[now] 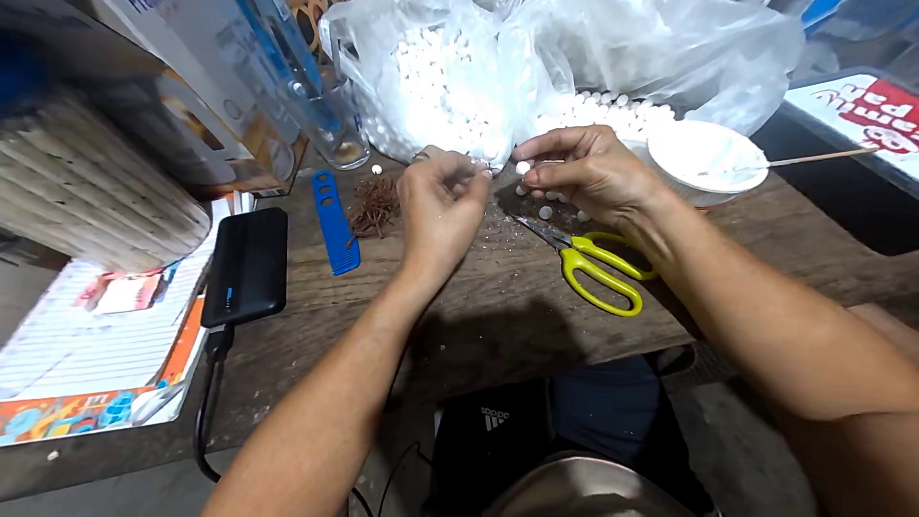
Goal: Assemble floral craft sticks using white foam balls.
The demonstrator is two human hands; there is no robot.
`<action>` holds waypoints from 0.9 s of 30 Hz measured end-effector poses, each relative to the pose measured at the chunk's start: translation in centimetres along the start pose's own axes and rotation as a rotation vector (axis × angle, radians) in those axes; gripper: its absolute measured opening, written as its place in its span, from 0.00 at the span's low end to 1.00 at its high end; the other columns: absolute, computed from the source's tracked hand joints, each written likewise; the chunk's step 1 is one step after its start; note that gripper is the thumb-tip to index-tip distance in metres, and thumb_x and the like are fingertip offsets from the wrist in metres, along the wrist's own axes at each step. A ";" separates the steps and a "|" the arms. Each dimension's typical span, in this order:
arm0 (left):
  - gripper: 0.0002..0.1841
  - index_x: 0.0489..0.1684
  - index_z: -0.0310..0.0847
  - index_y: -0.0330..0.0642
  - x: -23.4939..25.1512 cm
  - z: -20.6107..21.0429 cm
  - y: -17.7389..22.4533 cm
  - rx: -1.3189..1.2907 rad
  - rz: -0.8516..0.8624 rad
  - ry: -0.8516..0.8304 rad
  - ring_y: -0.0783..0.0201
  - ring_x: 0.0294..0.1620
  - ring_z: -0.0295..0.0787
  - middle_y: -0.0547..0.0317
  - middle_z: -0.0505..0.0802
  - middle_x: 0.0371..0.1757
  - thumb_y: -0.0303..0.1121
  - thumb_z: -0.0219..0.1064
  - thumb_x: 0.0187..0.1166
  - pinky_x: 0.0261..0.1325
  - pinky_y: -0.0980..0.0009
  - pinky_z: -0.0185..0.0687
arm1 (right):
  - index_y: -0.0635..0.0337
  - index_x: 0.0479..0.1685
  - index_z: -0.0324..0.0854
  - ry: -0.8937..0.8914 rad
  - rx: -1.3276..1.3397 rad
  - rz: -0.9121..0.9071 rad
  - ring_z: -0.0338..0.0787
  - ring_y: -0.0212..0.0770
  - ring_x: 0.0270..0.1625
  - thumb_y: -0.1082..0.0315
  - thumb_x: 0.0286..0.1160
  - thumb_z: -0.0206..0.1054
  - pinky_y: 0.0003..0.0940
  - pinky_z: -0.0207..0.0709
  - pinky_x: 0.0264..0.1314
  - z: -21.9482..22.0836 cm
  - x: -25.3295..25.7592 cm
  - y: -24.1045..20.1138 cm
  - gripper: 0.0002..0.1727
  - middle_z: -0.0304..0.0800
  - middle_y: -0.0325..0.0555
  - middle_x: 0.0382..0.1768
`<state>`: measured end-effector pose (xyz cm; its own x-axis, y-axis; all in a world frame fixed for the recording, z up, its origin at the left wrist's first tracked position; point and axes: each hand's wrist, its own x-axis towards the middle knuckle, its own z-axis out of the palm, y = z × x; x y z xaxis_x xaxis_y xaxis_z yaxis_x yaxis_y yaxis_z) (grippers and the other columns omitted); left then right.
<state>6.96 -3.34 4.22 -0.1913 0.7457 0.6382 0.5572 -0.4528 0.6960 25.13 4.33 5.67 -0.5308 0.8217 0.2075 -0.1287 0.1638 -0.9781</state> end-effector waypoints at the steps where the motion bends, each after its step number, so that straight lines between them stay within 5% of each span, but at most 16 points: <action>1: 0.04 0.31 0.88 0.32 0.0 0.0 0.1 0.000 -0.005 0.001 0.82 0.32 0.77 0.60 0.84 0.31 0.23 0.70 0.74 0.35 0.88 0.70 | 0.61 0.42 0.88 0.003 -0.004 -0.009 0.91 0.27 0.32 0.88 0.64 0.66 0.23 0.88 0.41 0.0 0.0 0.0 0.15 0.92 0.33 0.32; 7: 0.04 0.29 0.87 0.32 0.0 0.0 0.0 0.005 0.003 0.006 0.83 0.32 0.76 0.61 0.83 0.30 0.23 0.69 0.73 0.35 0.89 0.69 | 0.62 0.44 0.91 -0.057 0.029 -0.063 0.94 0.28 0.38 0.88 0.67 0.65 0.26 0.90 0.48 -0.2 0.1 0.3 0.15 0.95 0.34 0.36; 16: 0.05 0.29 0.88 0.32 -0.1 0.3 -0.1 0.046 0.060 0.019 0.81 0.32 0.76 0.59 0.85 0.29 0.24 0.70 0.72 0.36 0.86 0.68 | 0.58 0.36 0.86 0.044 0.015 -0.107 0.92 0.27 0.32 0.87 0.62 0.68 0.25 0.89 0.44 0.3 -0.2 0.1 0.13 0.92 0.32 0.28; 27: 0.05 0.27 0.88 0.33 -0.4 0.6 -0.2 0.074 0.137 0.051 0.78 0.35 0.76 0.59 0.84 0.30 0.24 0.71 0.71 0.39 0.84 0.68 | 0.59 0.36 0.88 0.046 -0.021 -0.149 0.93 0.27 0.33 0.86 0.59 0.72 0.24 0.90 0.43 0.8 -0.2 0.6 0.12 0.94 0.34 0.31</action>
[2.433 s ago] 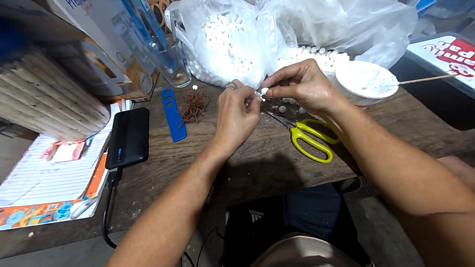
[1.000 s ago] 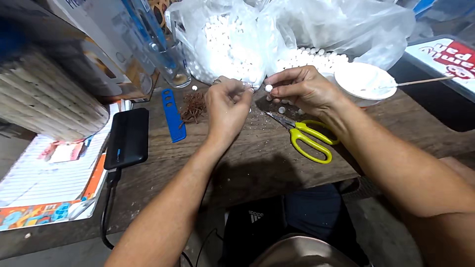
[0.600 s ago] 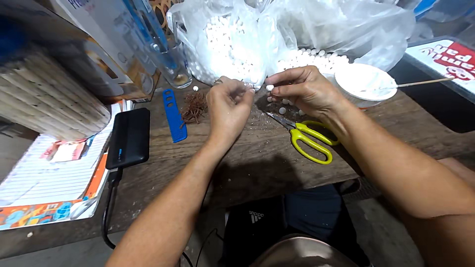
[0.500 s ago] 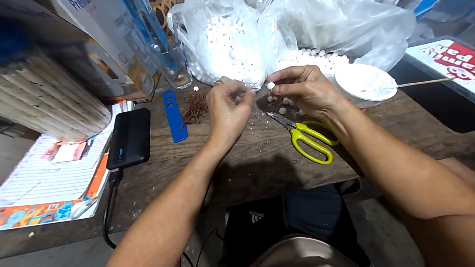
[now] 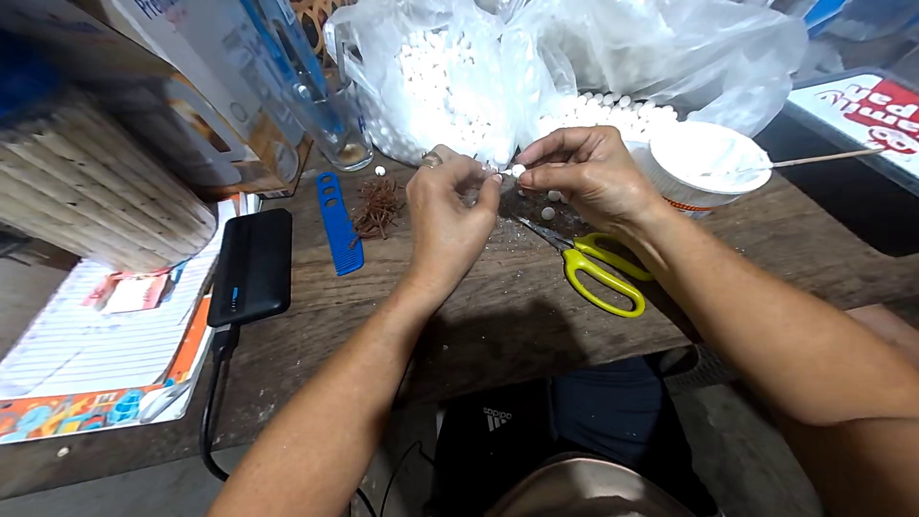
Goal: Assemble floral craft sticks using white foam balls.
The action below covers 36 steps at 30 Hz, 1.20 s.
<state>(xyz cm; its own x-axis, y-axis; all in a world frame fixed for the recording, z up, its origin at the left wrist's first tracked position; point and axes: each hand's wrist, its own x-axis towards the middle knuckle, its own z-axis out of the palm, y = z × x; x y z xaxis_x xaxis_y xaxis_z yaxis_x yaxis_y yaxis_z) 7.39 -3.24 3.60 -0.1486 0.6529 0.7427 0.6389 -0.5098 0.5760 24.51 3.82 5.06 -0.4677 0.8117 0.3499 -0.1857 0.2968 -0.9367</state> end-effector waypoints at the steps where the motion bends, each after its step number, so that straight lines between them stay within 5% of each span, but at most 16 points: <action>1: 0.05 0.26 0.88 0.33 0.0 0.0 0.0 0.007 0.004 0.001 0.78 0.35 0.76 0.58 0.84 0.30 0.24 0.71 0.71 0.39 0.84 0.67 | 0.59 0.35 0.88 0.000 0.001 -0.001 0.93 0.27 0.33 0.86 0.59 0.72 0.24 0.90 0.43 0.0 0.0 0.0 0.12 0.94 0.34 0.31; 22: 0.06 0.23 0.87 0.32 -0.2 0.1 0.2 0.095 0.096 0.039 0.71 0.36 0.78 0.54 0.84 0.27 0.23 0.70 0.69 0.41 0.79 0.69 | 0.62 0.38 0.89 0.002 -0.100 -0.037 0.93 0.26 0.36 0.86 0.59 0.74 0.22 0.89 0.46 0.5 -0.3 -0.4 0.12 0.94 0.35 0.34; 36: 0.06 0.25 0.87 0.32 -0.3 0.2 0.1 0.040 0.101 0.023 0.73 0.37 0.78 0.55 0.84 0.29 0.23 0.69 0.71 0.41 0.80 0.68 | 0.63 0.35 0.89 -0.018 -0.008 0.001 0.93 0.28 0.28 0.83 0.72 0.67 0.25 0.91 0.37 0.7 -0.4 -0.5 0.08 0.94 0.35 0.27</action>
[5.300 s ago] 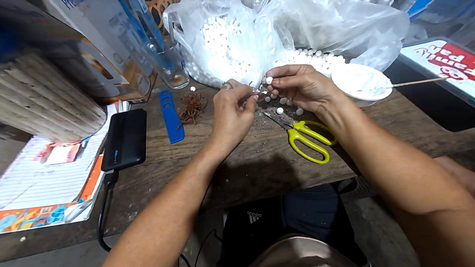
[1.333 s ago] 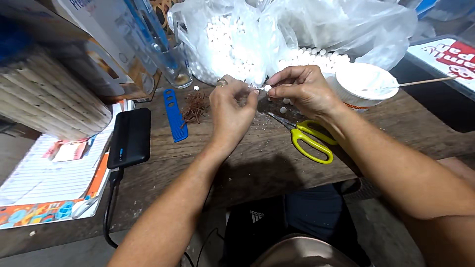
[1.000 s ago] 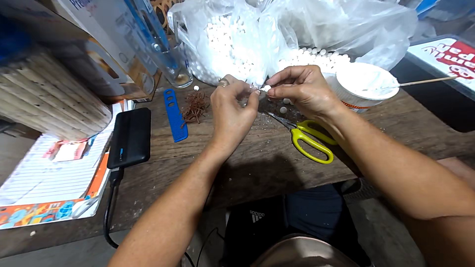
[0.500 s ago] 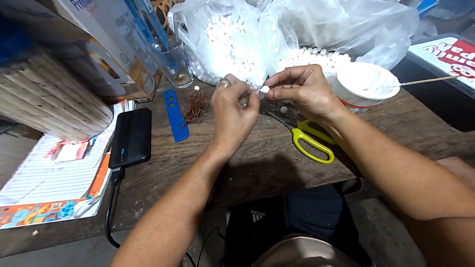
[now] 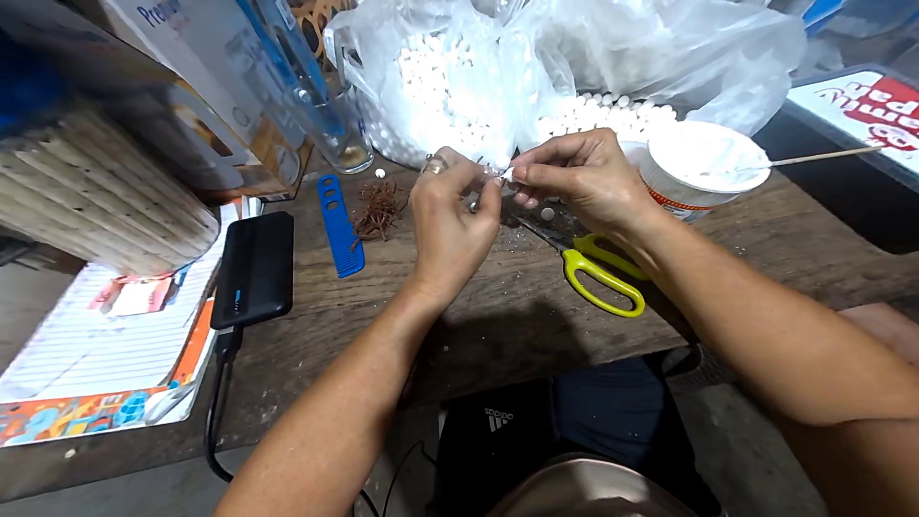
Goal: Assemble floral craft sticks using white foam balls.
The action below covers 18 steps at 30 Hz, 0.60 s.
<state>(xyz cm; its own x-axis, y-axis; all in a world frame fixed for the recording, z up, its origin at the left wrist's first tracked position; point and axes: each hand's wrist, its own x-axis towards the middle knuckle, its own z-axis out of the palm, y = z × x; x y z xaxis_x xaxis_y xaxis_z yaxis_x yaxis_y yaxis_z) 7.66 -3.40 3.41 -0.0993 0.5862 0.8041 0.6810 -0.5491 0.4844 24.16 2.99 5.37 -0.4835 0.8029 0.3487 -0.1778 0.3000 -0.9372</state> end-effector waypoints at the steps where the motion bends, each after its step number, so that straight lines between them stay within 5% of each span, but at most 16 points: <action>1: 0.06 0.25 0.87 0.32 0.0 0.0 0.0 0.000 -0.002 0.000 0.73 0.36 0.78 0.55 0.84 0.28 0.23 0.68 0.71 0.41 0.80 0.68 | 0.63 0.35 0.89 0.001 0.003 0.006 0.92 0.28 0.28 0.83 0.73 0.67 0.24 0.91 0.36 0.0 0.0 0.0 0.08 0.94 0.35 0.27; 9: 0.06 0.25 0.86 0.32 0.1 0.1 -0.2 -0.054 -0.063 0.011 0.79 0.34 0.77 0.57 0.84 0.29 0.23 0.68 0.72 0.38 0.85 0.68 | 0.65 0.44 0.88 -0.005 -0.034 -0.009 0.93 0.27 0.31 0.83 0.71 0.68 0.25 0.91 0.41 0.2 -0.2 -0.3 0.08 0.94 0.34 0.31; 18: 0.06 0.26 0.85 0.30 -0.1 0.2 0.0 -0.102 -0.082 0.000 0.79 0.34 0.76 0.58 0.83 0.29 0.22 0.67 0.72 0.38 0.86 0.68 | 0.65 0.41 0.89 -0.013 -0.077 -0.067 0.92 0.25 0.30 0.84 0.71 0.68 0.23 0.90 0.40 0.2 -0.2 0.0 0.08 0.94 0.33 0.30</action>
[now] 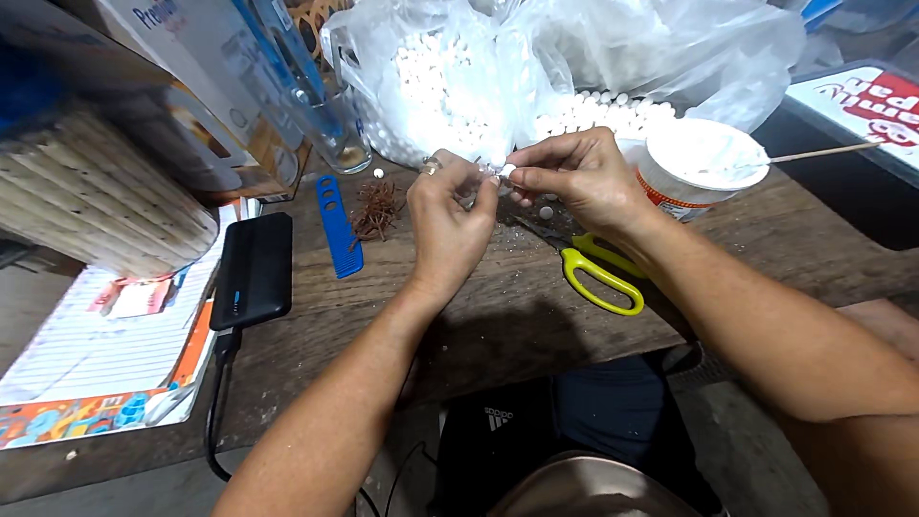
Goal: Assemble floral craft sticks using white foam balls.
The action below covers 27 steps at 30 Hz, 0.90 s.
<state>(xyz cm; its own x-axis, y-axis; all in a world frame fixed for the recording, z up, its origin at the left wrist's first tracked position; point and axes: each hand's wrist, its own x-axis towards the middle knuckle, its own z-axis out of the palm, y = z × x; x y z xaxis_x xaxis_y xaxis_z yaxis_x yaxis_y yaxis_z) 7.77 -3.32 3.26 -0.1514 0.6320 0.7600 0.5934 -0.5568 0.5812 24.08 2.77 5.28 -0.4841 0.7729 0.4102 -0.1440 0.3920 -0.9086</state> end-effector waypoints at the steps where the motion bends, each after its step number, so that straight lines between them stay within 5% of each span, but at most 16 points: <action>1: 0.06 0.26 0.85 0.30 0.0 0.0 0.0 -0.005 0.000 0.000 0.79 0.34 0.76 0.58 0.83 0.29 0.22 0.67 0.72 0.38 0.86 0.68 | 0.65 0.41 0.89 -0.002 0.005 0.003 0.92 0.26 0.30 0.83 0.71 0.68 0.23 0.90 0.40 0.0 0.0 0.0 0.08 0.94 0.33 0.29; 27: 0.05 0.27 0.85 0.31 -0.1 0.2 0.3 -0.119 -0.095 -0.002 0.84 0.32 0.78 0.62 0.83 0.30 0.19 0.67 0.73 0.38 0.90 0.73 | 0.66 0.43 0.88 -0.011 -0.092 -0.095 0.91 0.24 0.30 0.80 0.72 0.69 0.21 0.89 0.38 0.2 -0.2 0.3 0.05 0.93 0.33 0.31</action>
<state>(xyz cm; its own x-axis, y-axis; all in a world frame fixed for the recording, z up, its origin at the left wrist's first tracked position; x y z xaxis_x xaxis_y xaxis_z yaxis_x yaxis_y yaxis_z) 8.07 -3.47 3.26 -0.2004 0.6859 0.6996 0.4783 -0.5547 0.6809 23.96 2.70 4.90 -0.4816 0.7247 0.4929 -0.1099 0.5080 -0.8543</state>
